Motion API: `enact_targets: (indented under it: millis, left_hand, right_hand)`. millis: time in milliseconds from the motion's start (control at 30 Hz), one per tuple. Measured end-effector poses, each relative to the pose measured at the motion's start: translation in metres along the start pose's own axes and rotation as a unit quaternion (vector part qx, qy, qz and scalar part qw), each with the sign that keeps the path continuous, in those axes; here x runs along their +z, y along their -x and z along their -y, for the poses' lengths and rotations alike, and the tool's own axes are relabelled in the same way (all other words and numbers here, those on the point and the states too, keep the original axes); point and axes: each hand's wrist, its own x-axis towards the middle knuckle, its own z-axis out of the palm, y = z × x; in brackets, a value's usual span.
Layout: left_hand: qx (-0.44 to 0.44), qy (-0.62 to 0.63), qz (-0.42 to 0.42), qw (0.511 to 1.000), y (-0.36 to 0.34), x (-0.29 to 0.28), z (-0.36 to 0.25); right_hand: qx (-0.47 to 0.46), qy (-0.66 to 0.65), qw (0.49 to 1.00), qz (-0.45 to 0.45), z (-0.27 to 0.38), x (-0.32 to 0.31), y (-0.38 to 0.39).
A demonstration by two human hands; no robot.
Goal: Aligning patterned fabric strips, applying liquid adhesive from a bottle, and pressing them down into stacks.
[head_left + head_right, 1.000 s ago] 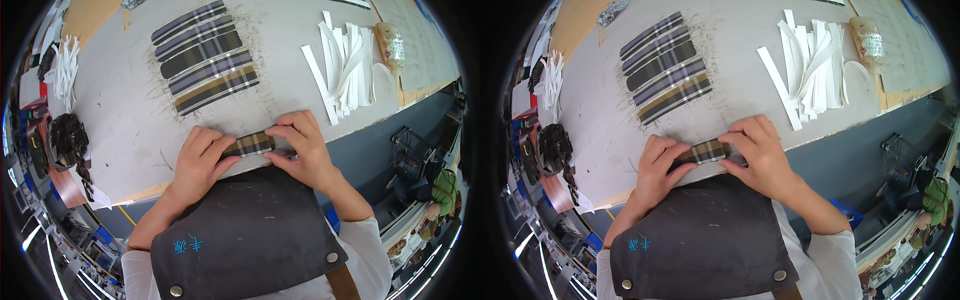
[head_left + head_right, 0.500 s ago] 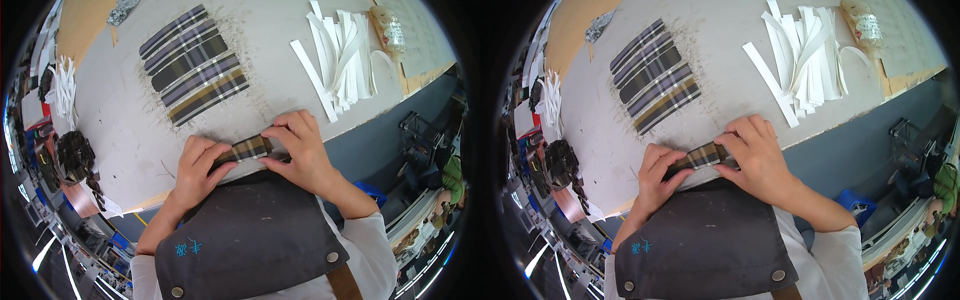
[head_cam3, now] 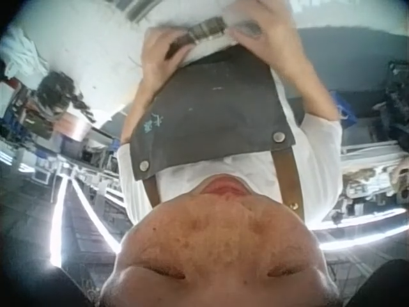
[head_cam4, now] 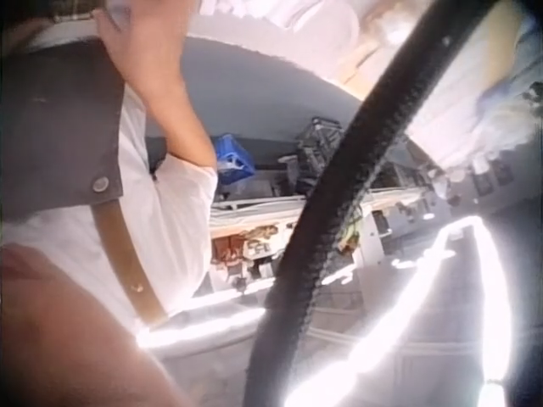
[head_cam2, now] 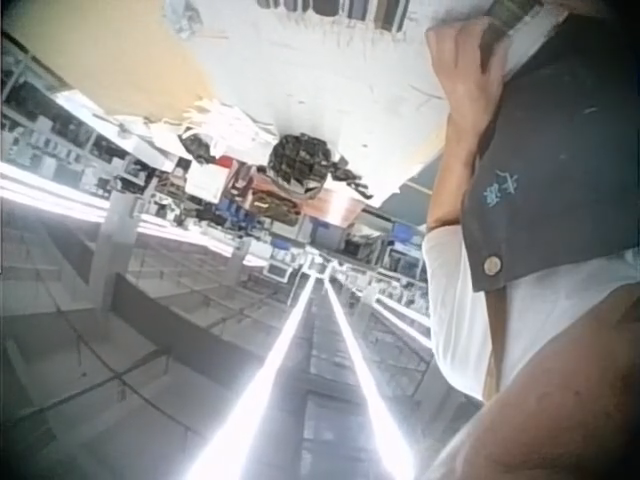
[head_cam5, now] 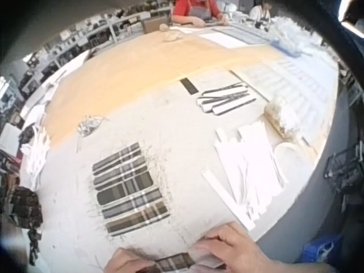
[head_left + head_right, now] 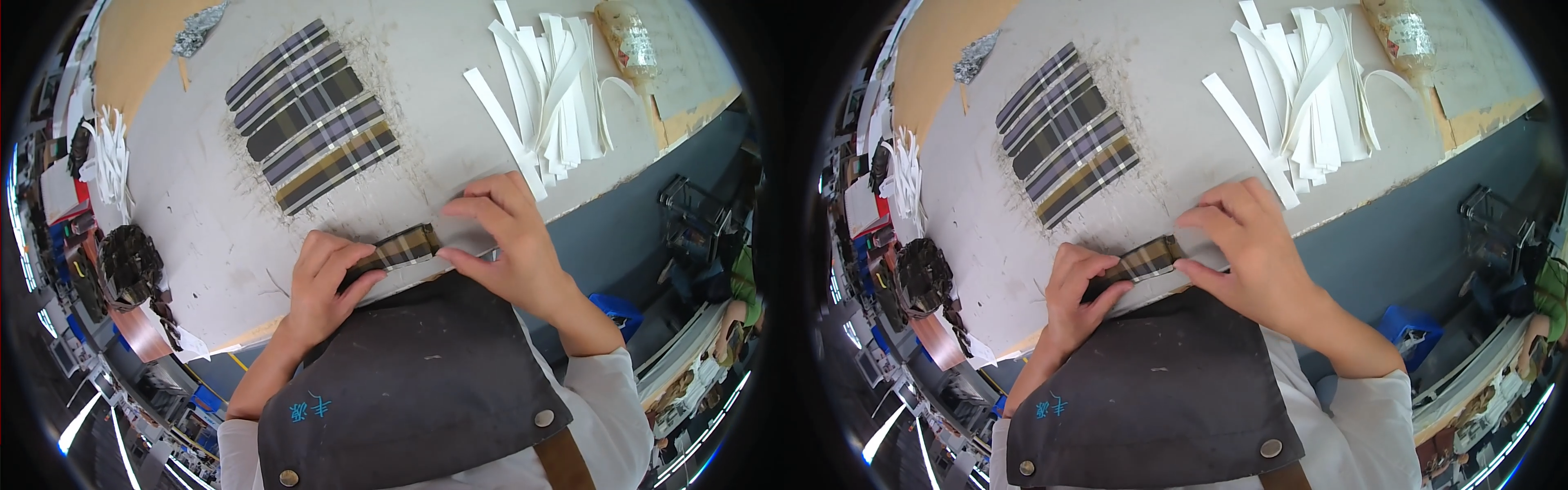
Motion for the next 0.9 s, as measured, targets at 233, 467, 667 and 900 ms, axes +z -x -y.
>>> enact_targets:
  millis: [233,467,667,900]
  left_hand:
    - [0.017,-0.024,0.01,0.999,-0.002,-0.006,-0.005]
    - [0.031,-0.047,-0.061,0.997,-0.015,-0.016,0.0]
    - [0.025,-0.11,-0.125,0.986,-0.044,-0.021,0.016]
    - [0.047,-0.19,-0.178,0.964,-0.079,-0.026,0.042]
  right_hand:
    - [-0.033,0.151,0.983,-0.102,-0.016,-0.034,-0.041]
    - [-0.046,0.218,0.972,-0.073,-0.017,-0.048,-0.088]
    - [-0.167,0.176,0.97,-0.003,-0.012,-0.029,-0.114]
    - [-0.201,0.189,0.958,0.078,0.008,0.029,-0.137]
